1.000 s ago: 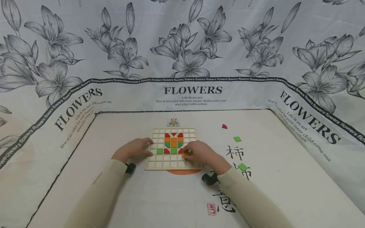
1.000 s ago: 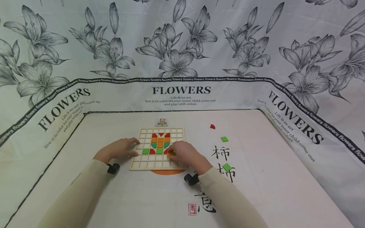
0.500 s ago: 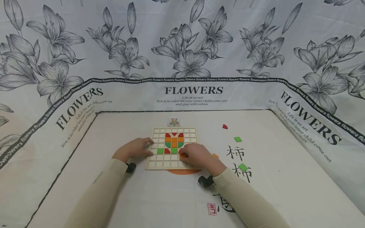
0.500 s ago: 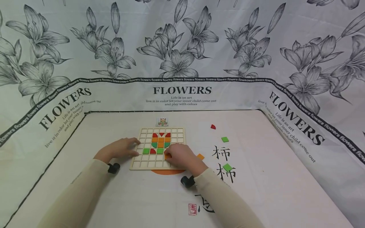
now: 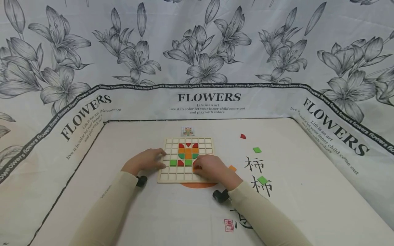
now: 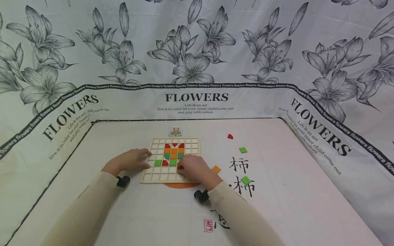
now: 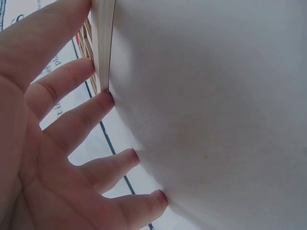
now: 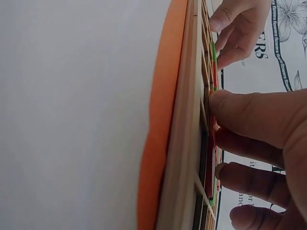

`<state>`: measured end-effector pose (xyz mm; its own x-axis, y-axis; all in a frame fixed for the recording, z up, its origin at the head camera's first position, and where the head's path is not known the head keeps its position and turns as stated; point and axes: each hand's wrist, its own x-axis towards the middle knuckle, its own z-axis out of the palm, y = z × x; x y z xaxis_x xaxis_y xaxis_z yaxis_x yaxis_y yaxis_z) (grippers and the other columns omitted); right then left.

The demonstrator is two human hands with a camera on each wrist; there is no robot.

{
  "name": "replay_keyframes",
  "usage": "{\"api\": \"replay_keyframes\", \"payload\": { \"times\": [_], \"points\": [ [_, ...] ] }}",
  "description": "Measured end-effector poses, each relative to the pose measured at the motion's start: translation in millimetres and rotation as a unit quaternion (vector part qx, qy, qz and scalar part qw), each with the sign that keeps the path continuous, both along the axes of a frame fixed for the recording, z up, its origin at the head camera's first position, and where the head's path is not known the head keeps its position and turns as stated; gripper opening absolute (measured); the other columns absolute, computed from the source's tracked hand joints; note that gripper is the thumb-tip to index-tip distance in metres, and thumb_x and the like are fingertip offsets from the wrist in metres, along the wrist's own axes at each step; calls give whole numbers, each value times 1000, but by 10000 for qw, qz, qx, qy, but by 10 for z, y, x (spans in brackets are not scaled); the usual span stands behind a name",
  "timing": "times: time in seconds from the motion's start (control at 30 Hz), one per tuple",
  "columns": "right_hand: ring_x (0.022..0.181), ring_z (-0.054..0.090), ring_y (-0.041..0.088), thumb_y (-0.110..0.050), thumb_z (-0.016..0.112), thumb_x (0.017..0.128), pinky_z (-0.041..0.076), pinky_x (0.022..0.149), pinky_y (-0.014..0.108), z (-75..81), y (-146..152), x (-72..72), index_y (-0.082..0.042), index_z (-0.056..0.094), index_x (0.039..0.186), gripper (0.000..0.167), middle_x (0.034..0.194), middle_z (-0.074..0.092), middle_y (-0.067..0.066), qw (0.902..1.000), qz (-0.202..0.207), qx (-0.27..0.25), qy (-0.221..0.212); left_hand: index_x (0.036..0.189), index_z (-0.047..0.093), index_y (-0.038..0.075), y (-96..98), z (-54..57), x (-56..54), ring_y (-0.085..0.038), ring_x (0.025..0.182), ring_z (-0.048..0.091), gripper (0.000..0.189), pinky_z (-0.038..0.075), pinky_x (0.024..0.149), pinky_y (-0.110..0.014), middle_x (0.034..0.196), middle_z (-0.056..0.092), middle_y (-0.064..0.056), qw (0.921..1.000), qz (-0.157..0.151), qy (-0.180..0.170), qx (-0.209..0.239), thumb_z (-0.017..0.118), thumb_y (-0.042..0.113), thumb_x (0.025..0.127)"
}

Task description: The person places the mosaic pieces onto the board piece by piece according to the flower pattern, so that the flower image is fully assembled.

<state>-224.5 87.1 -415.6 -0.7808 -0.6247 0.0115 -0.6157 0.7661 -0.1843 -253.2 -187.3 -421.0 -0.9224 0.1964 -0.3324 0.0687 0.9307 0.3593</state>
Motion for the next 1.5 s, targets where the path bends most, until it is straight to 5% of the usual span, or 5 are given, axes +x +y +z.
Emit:
{"api": "replay_keyframes", "payload": {
  "times": [0.53, 0.83, 1.1, 1.5],
  "points": [
    [90, 61, 10, -29, 68, 90, 53, 81, 30, -2, 59, -12, -20, 75, 102, 16, 100, 68, -8, 9999, 16, -88, -92, 133, 54, 21, 5, 43, -12, -25, 120, 49, 57, 41, 108, -51, 143, 51, -9, 9999, -122, 0, -5, 74, 40, 83],
    [92, 60, 13, -28, 71, 88, 52, 83, 32, 123, 283, -66, -20, 76, 105, 19, 104, 69, -6, 9958, -616, -395, -543, 132, 56, 21, -12, -12, -58, -24, 117, 49, 57, 42, 107, -50, 143, 52, -7, 10000, -33, 35, 79, 75, 39, 82],
    [107, 61, 22, -21, 68, 90, 51, 96, 42, 219, 665, -233, -17, 73, 109, 20, 113, 68, 0, 9911, -1125, -443, -555, 133, 55, 21, -9, 0, -34, -26, 125, 49, 57, 40, 109, -52, 144, 51, -9, 10000, -47, 9, 80, 75, 40, 82],
    [114, 60, 32, -10, 65, 90, 51, 93, 46, 307, 1355, -599, -10, 71, 113, 24, 121, 66, 11, 9892, -1408, -271, -314, 133, 53, 21, 0, 12, -12, -26, 121, 50, 59, 40, 109, -52, 143, 51, -10, 10000, -79, 43, 41, 75, 39, 82]
  ]
}}
